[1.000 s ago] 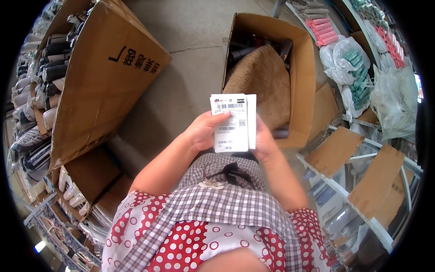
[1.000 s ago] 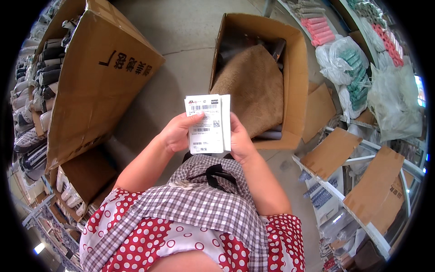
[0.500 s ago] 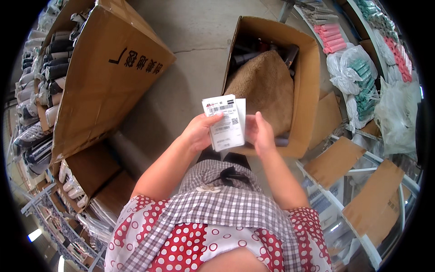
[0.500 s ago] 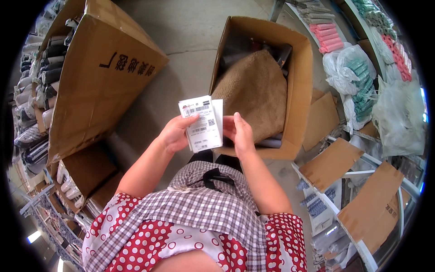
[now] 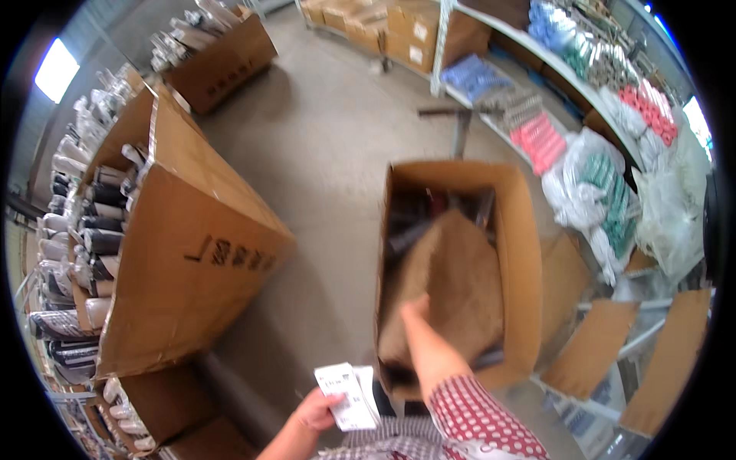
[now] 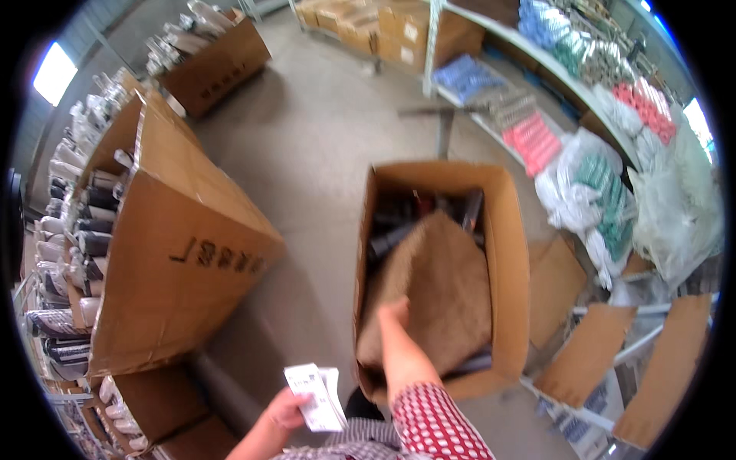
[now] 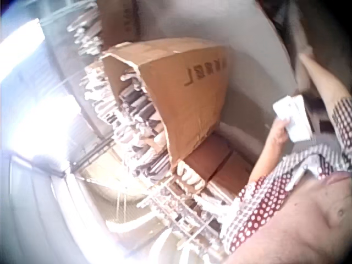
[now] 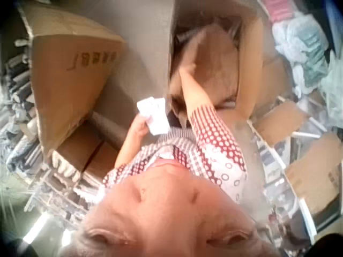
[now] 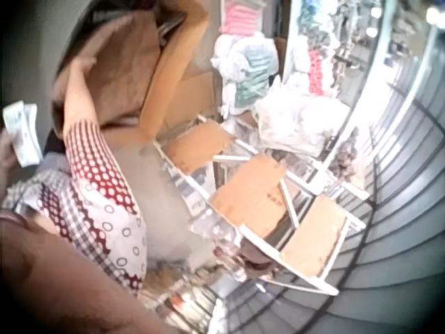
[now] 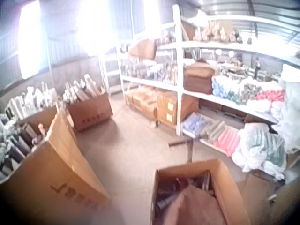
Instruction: The person picks various rolled and flat textile products from shelves, placing them into a box while referring to a paper list.
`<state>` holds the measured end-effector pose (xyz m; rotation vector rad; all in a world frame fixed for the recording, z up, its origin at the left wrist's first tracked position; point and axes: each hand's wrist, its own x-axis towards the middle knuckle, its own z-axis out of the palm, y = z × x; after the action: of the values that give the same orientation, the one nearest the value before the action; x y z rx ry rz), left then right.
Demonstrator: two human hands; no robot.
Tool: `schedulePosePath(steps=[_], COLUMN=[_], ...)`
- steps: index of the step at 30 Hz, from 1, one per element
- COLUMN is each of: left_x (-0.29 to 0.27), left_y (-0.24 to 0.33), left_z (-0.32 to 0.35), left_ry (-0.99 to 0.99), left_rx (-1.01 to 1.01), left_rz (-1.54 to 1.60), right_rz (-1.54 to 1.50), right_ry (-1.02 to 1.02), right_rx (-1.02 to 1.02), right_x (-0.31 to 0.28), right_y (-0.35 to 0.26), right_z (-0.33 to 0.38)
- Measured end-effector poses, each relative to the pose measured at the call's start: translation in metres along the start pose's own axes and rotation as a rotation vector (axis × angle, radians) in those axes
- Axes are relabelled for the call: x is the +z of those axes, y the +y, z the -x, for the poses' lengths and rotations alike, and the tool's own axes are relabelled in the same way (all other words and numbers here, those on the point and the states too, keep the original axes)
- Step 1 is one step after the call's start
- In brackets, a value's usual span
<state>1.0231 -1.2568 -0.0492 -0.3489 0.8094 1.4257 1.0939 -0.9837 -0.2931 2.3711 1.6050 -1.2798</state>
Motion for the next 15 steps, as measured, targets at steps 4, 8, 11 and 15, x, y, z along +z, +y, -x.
schedulePosePath(steps=[4, 8, 11, 15], left_x=[-0.007, 0.073, 0.080, 0.117], left_y=[-0.009, 0.008, 0.012, 0.004], left_z=[0.013, 0.034, 0.030, 0.035], left_ry=[0.015, -0.055, -0.127, -0.097], left_rx=[-0.094, 0.057, 0.034, 0.028], left_rz=[0.060, -0.085, -0.111, -0.192], right_rz=[0.044, 0.138, 0.386, 0.870], right_ry=[0.009, 0.358, 0.673, 0.505], right_rx=[-0.397, -0.584, -0.633, -0.555], right_x=[-0.116, -0.291, -0.364, -0.354], right_y=[0.024, 0.039, 0.048, 0.117], right_z=[0.003, 0.011, 0.027, -0.015])
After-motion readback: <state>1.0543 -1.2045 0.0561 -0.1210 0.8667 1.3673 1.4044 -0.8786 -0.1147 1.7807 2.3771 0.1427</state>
